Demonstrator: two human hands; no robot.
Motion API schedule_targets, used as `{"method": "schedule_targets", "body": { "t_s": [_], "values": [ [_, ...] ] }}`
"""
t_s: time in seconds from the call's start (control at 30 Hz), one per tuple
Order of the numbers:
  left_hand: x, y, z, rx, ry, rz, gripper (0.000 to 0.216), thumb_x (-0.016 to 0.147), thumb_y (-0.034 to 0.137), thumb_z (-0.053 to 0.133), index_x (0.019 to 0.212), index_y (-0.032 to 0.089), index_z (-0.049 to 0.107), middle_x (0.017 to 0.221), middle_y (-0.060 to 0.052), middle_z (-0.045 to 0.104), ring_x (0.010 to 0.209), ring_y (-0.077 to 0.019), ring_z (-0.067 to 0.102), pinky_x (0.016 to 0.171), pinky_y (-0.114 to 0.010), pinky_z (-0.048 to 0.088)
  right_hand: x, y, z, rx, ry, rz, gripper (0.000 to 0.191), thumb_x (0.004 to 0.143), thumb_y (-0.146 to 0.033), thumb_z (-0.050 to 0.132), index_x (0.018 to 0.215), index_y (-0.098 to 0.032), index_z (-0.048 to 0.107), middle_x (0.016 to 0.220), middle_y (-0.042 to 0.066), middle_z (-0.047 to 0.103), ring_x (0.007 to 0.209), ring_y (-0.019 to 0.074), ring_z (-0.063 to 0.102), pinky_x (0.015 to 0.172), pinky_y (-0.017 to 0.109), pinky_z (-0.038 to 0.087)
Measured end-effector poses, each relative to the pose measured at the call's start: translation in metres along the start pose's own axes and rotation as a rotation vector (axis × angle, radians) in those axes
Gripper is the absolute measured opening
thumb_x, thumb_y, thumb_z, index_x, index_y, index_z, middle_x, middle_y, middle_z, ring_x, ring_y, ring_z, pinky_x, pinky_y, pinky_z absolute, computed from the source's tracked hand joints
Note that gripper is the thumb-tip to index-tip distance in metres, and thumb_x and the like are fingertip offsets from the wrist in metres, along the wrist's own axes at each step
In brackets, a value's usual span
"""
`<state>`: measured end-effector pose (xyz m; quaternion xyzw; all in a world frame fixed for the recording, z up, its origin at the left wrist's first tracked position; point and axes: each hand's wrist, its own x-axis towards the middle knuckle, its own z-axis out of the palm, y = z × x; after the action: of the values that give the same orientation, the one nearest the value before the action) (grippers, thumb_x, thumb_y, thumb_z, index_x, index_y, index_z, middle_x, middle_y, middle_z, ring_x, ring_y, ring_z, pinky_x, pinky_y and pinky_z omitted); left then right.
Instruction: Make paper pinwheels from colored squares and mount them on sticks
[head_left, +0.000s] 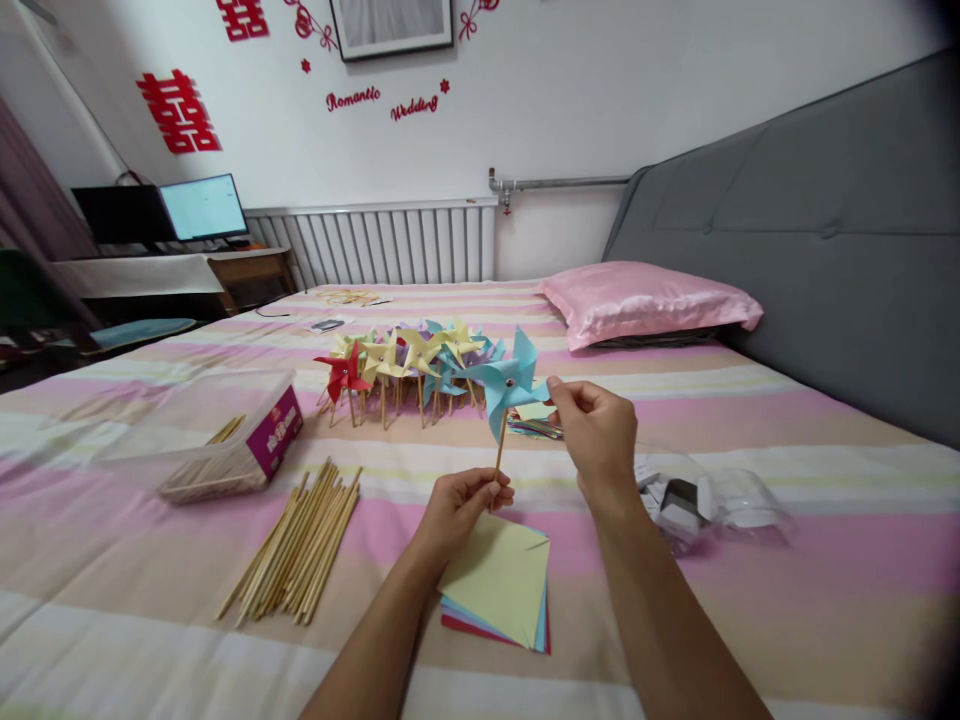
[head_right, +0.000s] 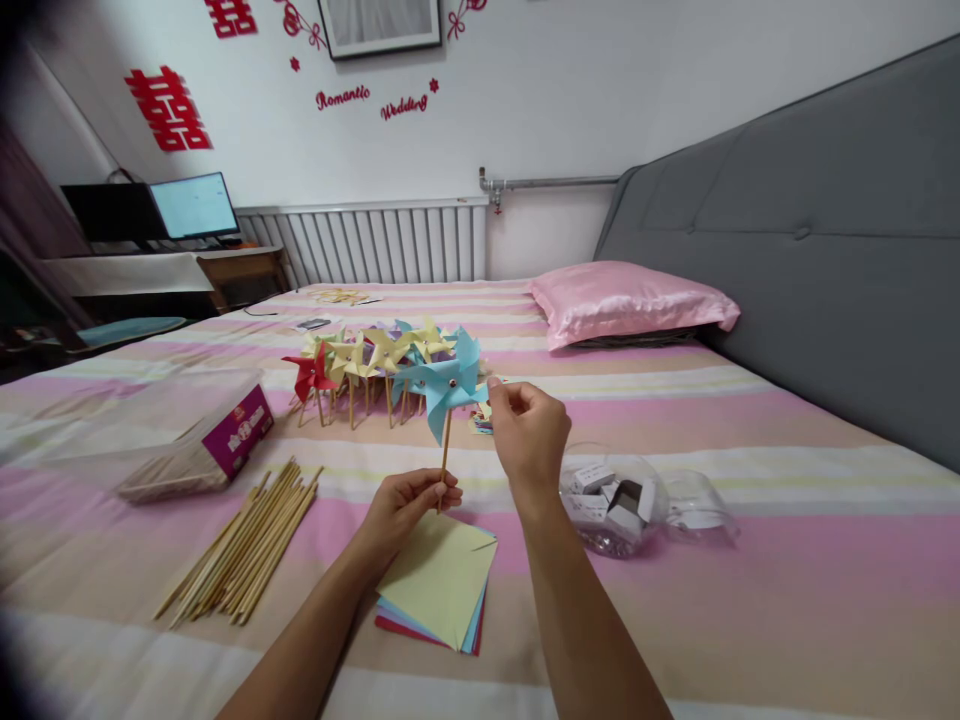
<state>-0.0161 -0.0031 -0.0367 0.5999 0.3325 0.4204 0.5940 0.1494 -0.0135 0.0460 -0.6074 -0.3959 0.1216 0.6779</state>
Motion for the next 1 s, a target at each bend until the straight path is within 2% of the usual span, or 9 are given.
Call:
{"method": "schedule_targets", "body": {
  "t_s": [0.2,0.33,0.43,0.57,0.63,0.77,0.9,1.0],
  "values": [
    [-0.001,0.002,0.000,-0.042,0.021,-0.003,0.032,0.074,0.040,0.071,0.088,0.012,0.068,0.081,-0.010,0.073,0.077,-0.0194,0.069,0.074,-0.031,0.051,0.001,-0.001,0.001,0.150,0.007,0.069,0.044,0.069,-0.060,0.063,0.065,-0.017,0.062,0.054,0.000,0.060,0.045,0.0131,0.053,0.046,0.025,0.038],
    [0.000,0.005,0.000,-0.093,0.078,0.001,0.032,0.072,0.038,0.073,0.087,0.011,0.068,0.079,-0.010,0.073,0.074,-0.0188,0.068,0.075,-0.031,0.051,-0.005,-0.006,0.005,0.236,-0.009,0.030,0.039,0.067,-0.054,0.070,0.067,-0.018,0.056,0.054,-0.002,0.058,0.045,0.0114,0.053,0.046,0.023,0.040],
    [0.000,0.006,0.001,-0.125,0.095,-0.005,0.033,0.071,0.038,0.075,0.087,0.010,0.068,0.079,-0.010,0.073,0.073,-0.0187,0.068,0.074,-0.031,0.051,-0.012,-0.011,0.006,0.238,-0.113,-0.071,0.032,0.069,-0.047,0.071,0.066,-0.017,0.058,0.059,0.000,0.062,0.050,0.0122,0.055,0.050,0.024,0.044],
    [0.000,0.006,0.002,-0.145,0.083,0.014,0.029,0.072,0.035,0.074,0.087,0.011,0.069,0.079,-0.010,0.073,0.073,-0.0179,0.067,0.074,-0.030,0.050,-0.021,-0.015,0.009,0.091,-0.348,-0.181,0.022,0.072,-0.039,0.070,0.070,-0.017,0.069,0.066,0.002,0.068,0.057,0.0142,0.061,0.057,0.025,0.048],
    [0.000,0.006,0.001,-0.138,0.062,0.038,0.027,0.073,0.033,0.073,0.087,0.011,0.070,0.077,-0.009,0.072,0.072,-0.0172,0.065,0.072,-0.029,0.050,-0.025,-0.015,0.013,0.005,-0.396,-0.220,0.021,0.069,-0.037,0.073,0.077,-0.019,0.071,0.070,0.002,0.069,0.060,0.0148,0.062,0.059,0.026,0.047],
    [0.001,0.004,0.000,-0.091,0.019,0.094,0.021,0.078,0.031,0.068,0.084,0.011,0.071,0.074,-0.007,0.069,0.068,-0.0149,0.061,0.068,-0.027,0.047,-0.034,-0.009,0.026,-0.174,-0.308,-0.351,0.026,0.066,-0.038,0.076,0.085,-0.021,0.070,0.069,-0.001,0.066,0.063,0.0156,0.060,0.059,0.026,0.044],
    [0.001,0.005,-0.001,-0.059,0.002,0.111,0.020,0.080,0.031,0.067,0.078,0.011,0.071,0.071,-0.005,0.066,0.066,-0.0124,0.056,0.065,-0.024,0.044,-0.040,0.000,0.035,-0.288,-0.171,-0.502,0.010,0.075,-0.028,0.068,0.076,-0.019,0.067,0.068,0.000,0.062,0.060,0.0134,0.057,0.057,0.024,0.040],
    [0.001,0.005,-0.001,-0.071,0.003,0.108,0.021,0.079,0.031,0.067,0.077,0.011,0.071,0.070,-0.004,0.065,0.066,-0.0119,0.055,0.064,-0.023,0.043,-0.041,0.003,0.037,-0.297,-0.091,-0.579,0.007,0.078,-0.020,0.062,0.072,-0.018,0.066,0.068,0.000,0.061,0.053,0.0103,0.052,0.055,0.024,0.038]
  ]
}}
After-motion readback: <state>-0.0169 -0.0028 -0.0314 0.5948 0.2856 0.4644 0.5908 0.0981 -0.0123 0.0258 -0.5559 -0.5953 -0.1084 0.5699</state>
